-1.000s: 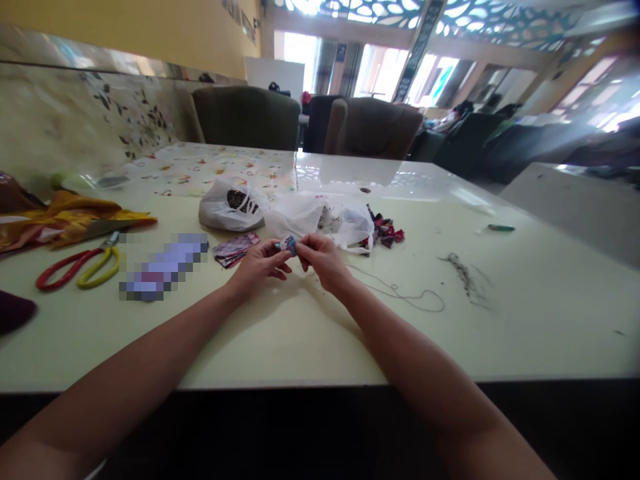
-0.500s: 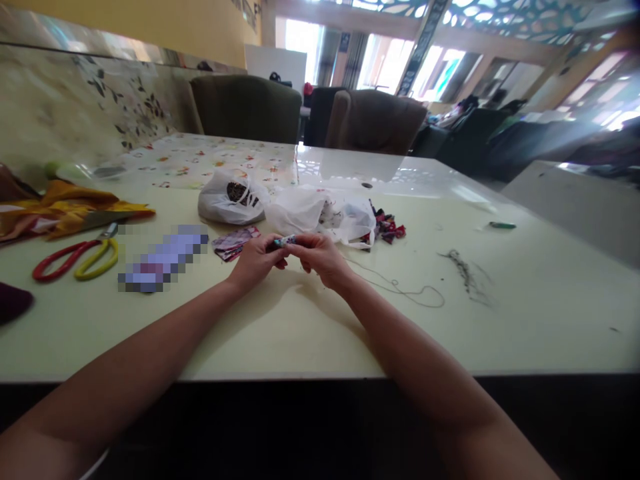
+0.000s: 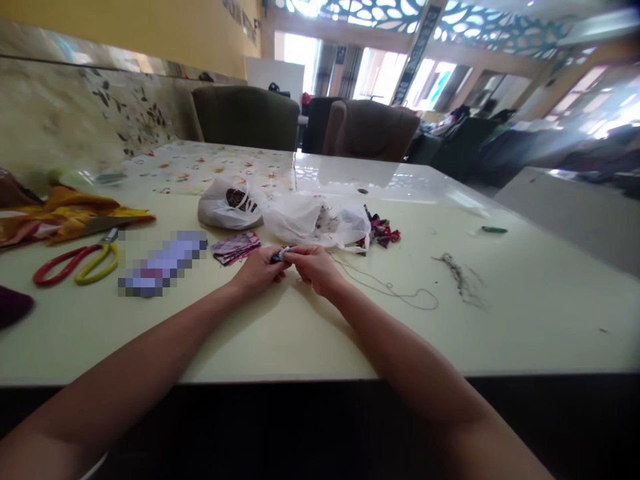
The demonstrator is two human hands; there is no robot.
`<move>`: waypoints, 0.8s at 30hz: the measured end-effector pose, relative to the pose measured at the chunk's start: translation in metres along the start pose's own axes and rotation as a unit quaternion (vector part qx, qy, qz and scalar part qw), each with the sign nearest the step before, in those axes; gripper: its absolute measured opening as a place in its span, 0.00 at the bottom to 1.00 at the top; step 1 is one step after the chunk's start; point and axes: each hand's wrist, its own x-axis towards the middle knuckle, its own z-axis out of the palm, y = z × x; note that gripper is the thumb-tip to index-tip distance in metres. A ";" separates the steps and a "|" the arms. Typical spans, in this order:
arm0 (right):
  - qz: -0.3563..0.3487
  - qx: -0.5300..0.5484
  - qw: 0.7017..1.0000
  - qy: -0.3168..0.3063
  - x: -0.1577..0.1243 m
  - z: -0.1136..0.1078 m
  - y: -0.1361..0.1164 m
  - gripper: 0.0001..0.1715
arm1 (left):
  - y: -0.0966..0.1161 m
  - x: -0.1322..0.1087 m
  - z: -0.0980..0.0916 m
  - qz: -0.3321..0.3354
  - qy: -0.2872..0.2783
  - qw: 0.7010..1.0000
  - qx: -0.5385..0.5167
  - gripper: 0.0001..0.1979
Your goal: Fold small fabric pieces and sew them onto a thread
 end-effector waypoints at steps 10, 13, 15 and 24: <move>-0.167 -0.082 0.980 0.062 0.005 -0.020 -0.020 0.14 | -0.008 0.004 -0.003 -0.051 0.021 0.974 -0.219 0.23; -0.174 -0.137 0.975 0.034 0.007 -0.025 -0.019 0.17 | -0.011 0.004 -0.003 -0.047 0.020 0.969 -0.240 0.21; -0.175 -0.177 0.968 0.016 0.008 -0.024 -0.016 0.16 | -0.012 0.004 -0.002 -0.043 0.020 0.970 -0.239 0.20; -0.211 -0.259 0.942 0.026 0.009 -0.016 -0.010 0.10 | -0.012 0.005 -0.002 -0.030 0.056 0.975 -0.212 0.19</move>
